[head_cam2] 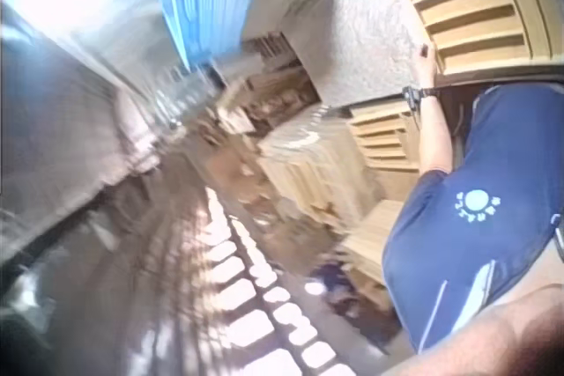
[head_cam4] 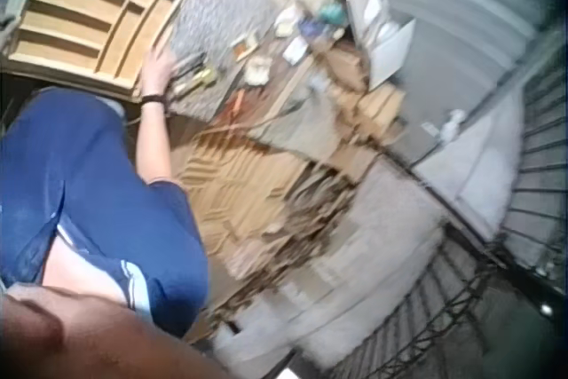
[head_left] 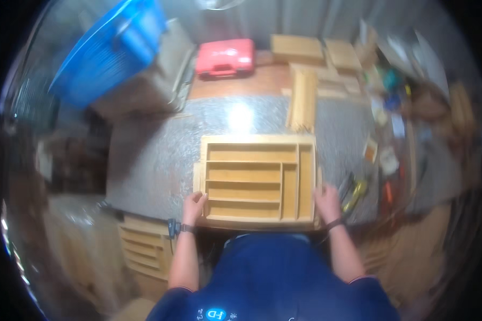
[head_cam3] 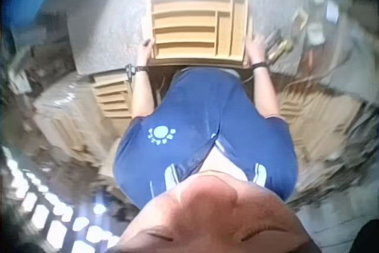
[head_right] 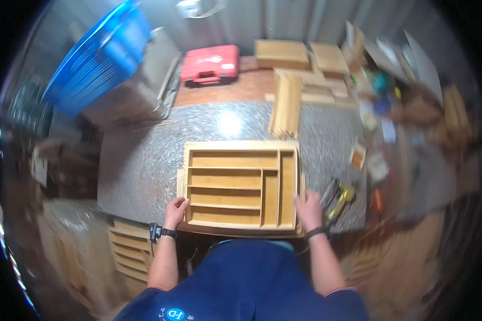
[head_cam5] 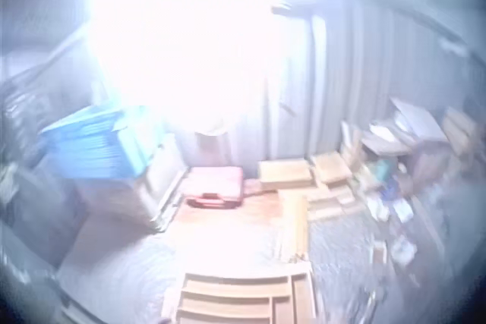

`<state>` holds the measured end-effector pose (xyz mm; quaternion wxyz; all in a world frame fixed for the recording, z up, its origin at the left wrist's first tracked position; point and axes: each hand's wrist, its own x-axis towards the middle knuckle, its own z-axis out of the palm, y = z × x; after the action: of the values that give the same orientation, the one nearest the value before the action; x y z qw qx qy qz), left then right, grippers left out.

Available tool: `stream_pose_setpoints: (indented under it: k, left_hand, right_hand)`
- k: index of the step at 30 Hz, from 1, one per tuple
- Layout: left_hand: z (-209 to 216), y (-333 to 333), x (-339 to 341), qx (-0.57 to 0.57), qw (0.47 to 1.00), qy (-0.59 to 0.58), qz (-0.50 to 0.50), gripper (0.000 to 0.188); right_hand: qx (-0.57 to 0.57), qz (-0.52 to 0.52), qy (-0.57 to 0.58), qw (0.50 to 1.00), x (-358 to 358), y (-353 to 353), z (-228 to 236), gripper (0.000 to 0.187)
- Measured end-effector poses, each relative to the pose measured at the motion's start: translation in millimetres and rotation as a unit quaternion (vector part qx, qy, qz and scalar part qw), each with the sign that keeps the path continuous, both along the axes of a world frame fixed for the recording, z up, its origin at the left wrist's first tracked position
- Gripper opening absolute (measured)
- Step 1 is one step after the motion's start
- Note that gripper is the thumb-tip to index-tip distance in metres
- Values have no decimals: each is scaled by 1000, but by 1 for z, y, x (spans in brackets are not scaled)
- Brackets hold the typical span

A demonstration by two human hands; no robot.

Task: Assembling a wooden tray organizer by inserting dividers and securing them with a pneumatic nail gun.

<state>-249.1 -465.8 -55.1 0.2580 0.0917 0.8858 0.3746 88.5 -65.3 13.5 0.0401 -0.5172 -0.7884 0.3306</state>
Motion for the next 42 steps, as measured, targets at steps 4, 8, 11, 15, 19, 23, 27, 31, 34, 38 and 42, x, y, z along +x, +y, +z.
stream_pose_setpoints:
  k: [4, 8, 11, 15, 19, 23, 27, 31, 34, 38, 42]
  left_hand:
    - [-7, -5, 23, 63, 996, 22, 52, 39]
    - [4, -19, 50, 41, 991, 105, 73, 35]
    - [15, -25, 70, 39, 986, 87, 138, 27]
    - [27, -51, 97, 111, 961, 154, 203, 25]
    - [70, -116, 120, 136, 936, 219, 239, 29]
    - [122, -193, 181, 97, 914, 265, 291, 31]
    - [190, -267, 231, 30, 898, 325, 297, 33]
    - [242, -354, 280, 121, 879, 260, 382, 47]
    - [203, -405, 317, 244, 700, 309, 596, 63]
    - [136, -426, 349, 365, 690, 116, 614, 95]
    - [61, -474, 271, 231, 744, 193, 596, 88]
  right_hand:
    - [142, 110, -44, 983, -6, -45, -23, 29]
    - [152, 116, -94, 977, -27, -79, -1, 25]
    - [147, 81, -142, 976, -15, -93, 2, 29]
    - [125, 59, -51, 989, -12, -76, 20, 22]
    - [-149, 84, 54, 984, -22, -59, 33, 17]
    - [-226, 246, -36, 942, -35, -122, 51, 19]
    - [-267, 331, -23, 905, -41, -193, 33, 19]
    - [-341, 364, 7, 867, -49, -277, 25, 17]
    - [-379, 354, 21, 855, -49, -365, 40, 19]
    - [-481, 304, 46, 821, -34, -494, 50, 22]
    - [-332, 383, 8, 862, -81, -581, -28, 32]
